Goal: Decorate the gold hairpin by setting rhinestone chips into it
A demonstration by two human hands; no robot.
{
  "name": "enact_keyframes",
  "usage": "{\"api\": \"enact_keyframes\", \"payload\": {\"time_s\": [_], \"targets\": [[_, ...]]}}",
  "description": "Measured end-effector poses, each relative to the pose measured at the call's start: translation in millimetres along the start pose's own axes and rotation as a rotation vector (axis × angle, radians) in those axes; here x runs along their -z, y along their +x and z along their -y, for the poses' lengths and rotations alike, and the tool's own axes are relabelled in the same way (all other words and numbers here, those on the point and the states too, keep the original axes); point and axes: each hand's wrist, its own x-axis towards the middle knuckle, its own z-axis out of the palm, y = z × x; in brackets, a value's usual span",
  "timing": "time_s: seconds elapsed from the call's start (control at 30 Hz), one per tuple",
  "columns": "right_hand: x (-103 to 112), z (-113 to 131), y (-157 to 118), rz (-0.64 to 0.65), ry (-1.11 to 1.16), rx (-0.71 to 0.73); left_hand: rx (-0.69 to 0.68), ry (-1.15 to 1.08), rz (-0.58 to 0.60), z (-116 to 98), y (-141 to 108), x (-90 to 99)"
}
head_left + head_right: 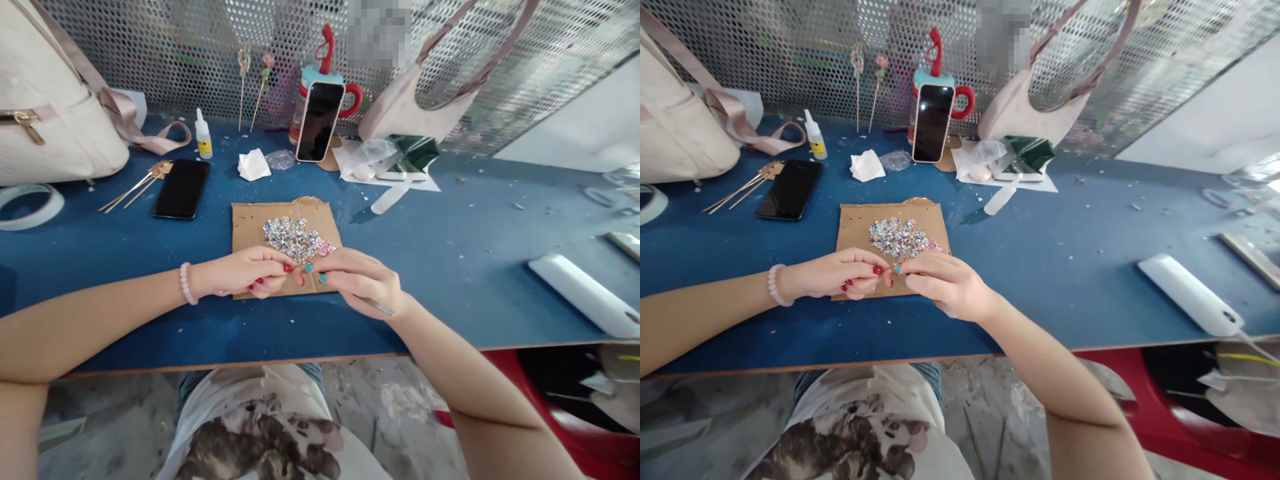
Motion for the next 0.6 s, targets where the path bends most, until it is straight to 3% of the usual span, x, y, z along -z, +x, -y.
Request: {"api": "enact_keyframes", "payload": {"time_s": [0.6], "targets": [[0.6, -2.3, -0.4, -0.008, 0.036, -0.014, 0.014, 0.005, -0.007, 0.1, 0.4, 1.2]]}}
